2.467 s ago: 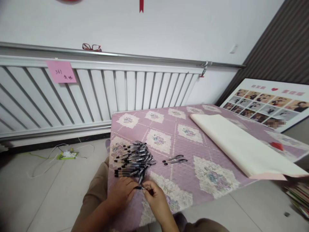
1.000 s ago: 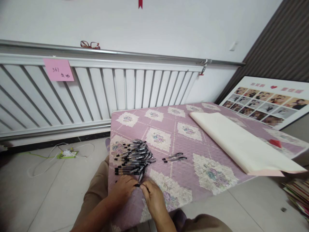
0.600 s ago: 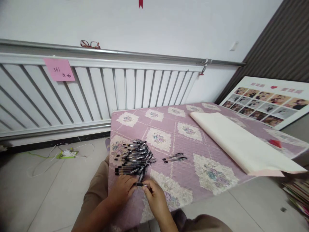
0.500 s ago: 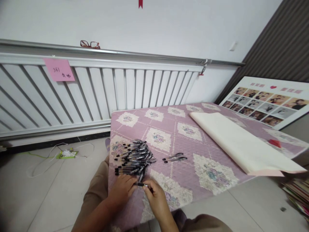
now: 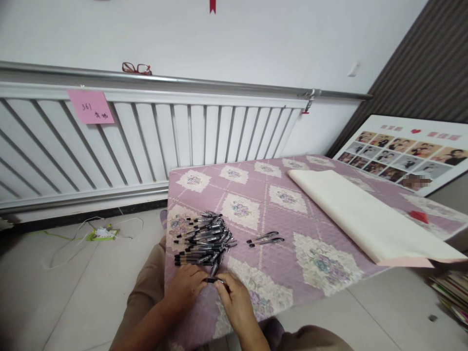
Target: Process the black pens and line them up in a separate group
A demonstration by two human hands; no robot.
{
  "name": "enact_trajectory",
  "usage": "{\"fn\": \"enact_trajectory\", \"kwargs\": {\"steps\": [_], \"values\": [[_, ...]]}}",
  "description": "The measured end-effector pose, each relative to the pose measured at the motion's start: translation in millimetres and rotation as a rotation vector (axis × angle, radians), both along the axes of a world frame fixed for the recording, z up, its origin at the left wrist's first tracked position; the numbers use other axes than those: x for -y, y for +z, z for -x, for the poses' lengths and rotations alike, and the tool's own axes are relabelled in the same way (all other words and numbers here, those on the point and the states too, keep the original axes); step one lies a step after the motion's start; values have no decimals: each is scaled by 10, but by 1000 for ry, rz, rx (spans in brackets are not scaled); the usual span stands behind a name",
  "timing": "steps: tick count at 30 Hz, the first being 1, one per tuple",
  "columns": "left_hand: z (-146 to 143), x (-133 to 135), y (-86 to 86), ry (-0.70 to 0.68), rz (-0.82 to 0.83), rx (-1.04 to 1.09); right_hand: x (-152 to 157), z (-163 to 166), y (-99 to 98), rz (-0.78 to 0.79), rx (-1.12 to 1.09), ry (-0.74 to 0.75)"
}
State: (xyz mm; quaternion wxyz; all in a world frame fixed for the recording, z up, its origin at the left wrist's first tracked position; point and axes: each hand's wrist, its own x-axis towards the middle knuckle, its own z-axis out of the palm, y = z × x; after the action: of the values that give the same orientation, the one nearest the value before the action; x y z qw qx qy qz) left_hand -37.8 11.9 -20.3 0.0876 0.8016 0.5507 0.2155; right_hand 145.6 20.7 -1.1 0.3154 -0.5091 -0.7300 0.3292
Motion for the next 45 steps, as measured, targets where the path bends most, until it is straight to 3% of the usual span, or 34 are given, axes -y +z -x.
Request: {"fn": "enact_trajectory", "kwargs": {"steps": [5, 18, 25, 36, 45], "values": [[5, 2, -11, 5, -17, 17, 0, -22, 43, 107, -133, -53], [6, 6, 36, 15, 22, -5, 3, -5, 28, 27, -5, 2], [2, 10, 58, 16, 39, 24, -21, -28, 1, 131, -134, -39], [5, 13, 46, 14, 20, 7, -8, 4, 14, 52, -36, -21], [-1, 10, 31, 26, -14, 38, -7, -9, -26, 141, -175, -82]]}}
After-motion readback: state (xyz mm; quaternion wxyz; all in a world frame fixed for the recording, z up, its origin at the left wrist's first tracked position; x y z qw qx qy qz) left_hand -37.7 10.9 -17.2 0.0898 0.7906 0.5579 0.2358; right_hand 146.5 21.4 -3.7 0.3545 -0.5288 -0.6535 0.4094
